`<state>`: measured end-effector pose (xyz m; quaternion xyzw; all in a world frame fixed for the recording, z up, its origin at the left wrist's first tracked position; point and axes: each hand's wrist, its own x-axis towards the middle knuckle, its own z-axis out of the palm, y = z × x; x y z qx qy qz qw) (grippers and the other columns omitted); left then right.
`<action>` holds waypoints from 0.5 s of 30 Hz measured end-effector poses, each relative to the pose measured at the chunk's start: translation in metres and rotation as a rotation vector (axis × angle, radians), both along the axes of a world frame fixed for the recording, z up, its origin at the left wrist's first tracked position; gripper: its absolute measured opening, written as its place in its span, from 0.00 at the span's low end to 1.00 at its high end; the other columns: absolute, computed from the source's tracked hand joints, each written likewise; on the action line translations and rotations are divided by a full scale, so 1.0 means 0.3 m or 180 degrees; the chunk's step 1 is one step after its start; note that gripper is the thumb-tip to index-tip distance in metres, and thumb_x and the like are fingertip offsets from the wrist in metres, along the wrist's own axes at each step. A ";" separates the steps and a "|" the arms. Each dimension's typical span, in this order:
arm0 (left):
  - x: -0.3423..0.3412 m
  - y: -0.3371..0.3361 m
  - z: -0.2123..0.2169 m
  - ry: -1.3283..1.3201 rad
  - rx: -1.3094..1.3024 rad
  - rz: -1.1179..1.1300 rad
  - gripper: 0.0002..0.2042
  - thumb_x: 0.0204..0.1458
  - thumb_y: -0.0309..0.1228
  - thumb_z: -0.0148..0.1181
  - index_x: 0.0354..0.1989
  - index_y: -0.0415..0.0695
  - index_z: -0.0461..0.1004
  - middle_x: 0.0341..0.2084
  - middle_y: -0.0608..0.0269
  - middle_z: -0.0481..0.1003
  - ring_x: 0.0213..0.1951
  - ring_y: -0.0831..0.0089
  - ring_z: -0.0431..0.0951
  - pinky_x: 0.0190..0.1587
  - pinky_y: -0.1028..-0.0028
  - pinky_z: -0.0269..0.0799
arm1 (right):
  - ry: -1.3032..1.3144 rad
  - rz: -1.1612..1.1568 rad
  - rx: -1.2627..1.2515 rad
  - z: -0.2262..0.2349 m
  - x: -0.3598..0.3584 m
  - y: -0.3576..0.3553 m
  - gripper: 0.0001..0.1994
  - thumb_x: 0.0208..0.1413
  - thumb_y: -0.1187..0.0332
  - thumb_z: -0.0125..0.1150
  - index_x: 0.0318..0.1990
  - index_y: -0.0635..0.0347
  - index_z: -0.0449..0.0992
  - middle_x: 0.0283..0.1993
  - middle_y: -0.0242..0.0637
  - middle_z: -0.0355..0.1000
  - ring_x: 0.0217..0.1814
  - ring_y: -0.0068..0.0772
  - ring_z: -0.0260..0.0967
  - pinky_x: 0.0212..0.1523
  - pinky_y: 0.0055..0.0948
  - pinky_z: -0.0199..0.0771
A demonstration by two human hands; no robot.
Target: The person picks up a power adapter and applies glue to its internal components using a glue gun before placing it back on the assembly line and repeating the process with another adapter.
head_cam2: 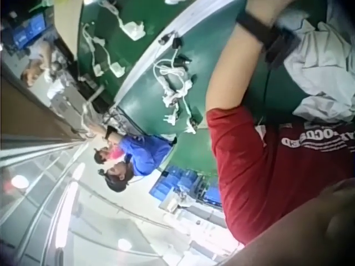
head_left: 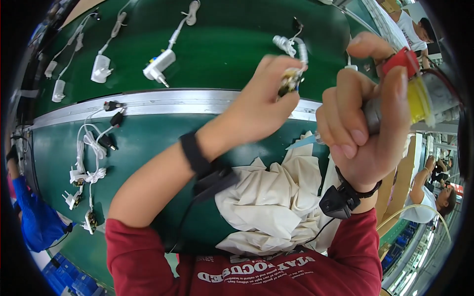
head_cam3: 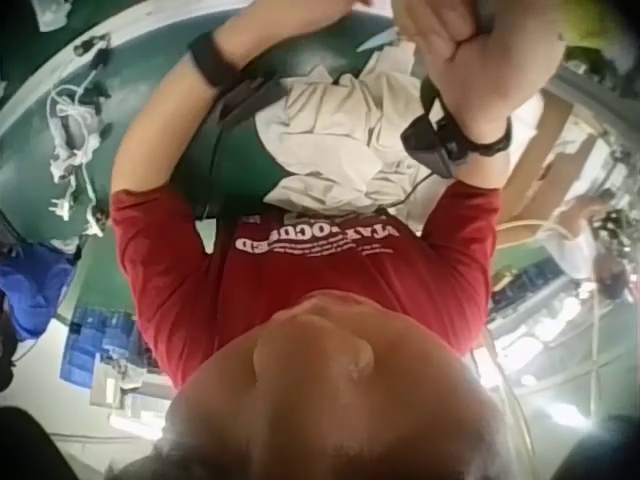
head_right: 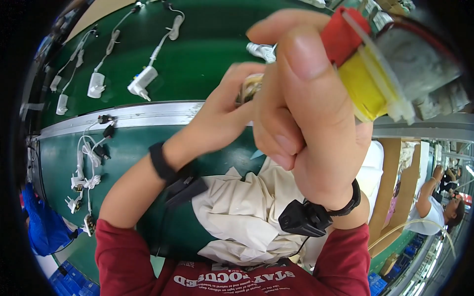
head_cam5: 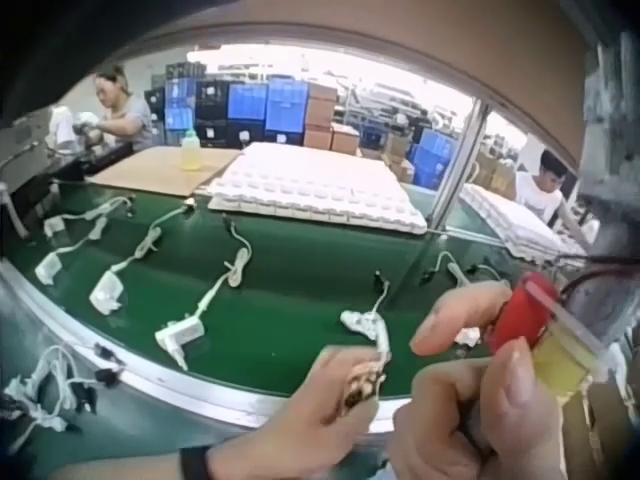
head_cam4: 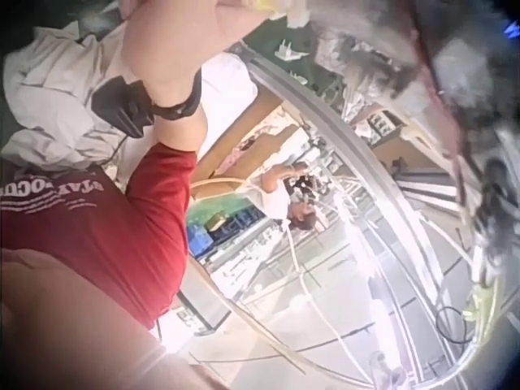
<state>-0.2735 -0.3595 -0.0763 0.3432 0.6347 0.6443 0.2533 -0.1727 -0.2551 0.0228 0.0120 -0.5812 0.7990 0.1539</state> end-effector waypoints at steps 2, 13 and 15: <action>-0.083 0.028 -0.039 0.2255 -0.0649 0.0318 0.15 0.50 0.27 0.56 0.46 0.37 0.66 0.40 0.54 0.68 0.37 0.63 0.74 0.40 0.69 0.74 | 0.0124 -0.0212 -0.0114 -0.075 -0.016 0.013 0.21 0.66 0.51 0.34 0.50 0.62 0.60 0.12 0.22 0.50 0.09 0.12 0.44 0.11 0.16 0.46; -0.285 -0.351 0.174 0.5230 -0.2852 0.1521 0.15 0.43 0.32 0.62 0.36 0.38 0.66 0.33 0.49 0.72 0.40 0.56 0.74 0.37 0.65 0.74 | 0.0167 -0.0222 -0.0057 -0.089 -0.049 0.003 0.18 0.64 0.54 0.43 0.45 0.62 0.62 0.11 0.23 0.49 0.08 0.13 0.42 0.10 0.16 0.43; -0.350 -0.413 0.192 0.3662 -0.3864 0.1057 0.15 0.45 0.31 0.59 0.39 0.37 0.66 0.39 0.45 0.71 0.42 0.52 0.73 0.36 0.63 0.74 | 0.0198 -0.0162 -0.0068 -0.084 -0.055 -0.012 0.18 0.64 0.54 0.44 0.45 0.62 0.62 0.11 0.23 0.50 0.08 0.13 0.42 0.10 0.16 0.43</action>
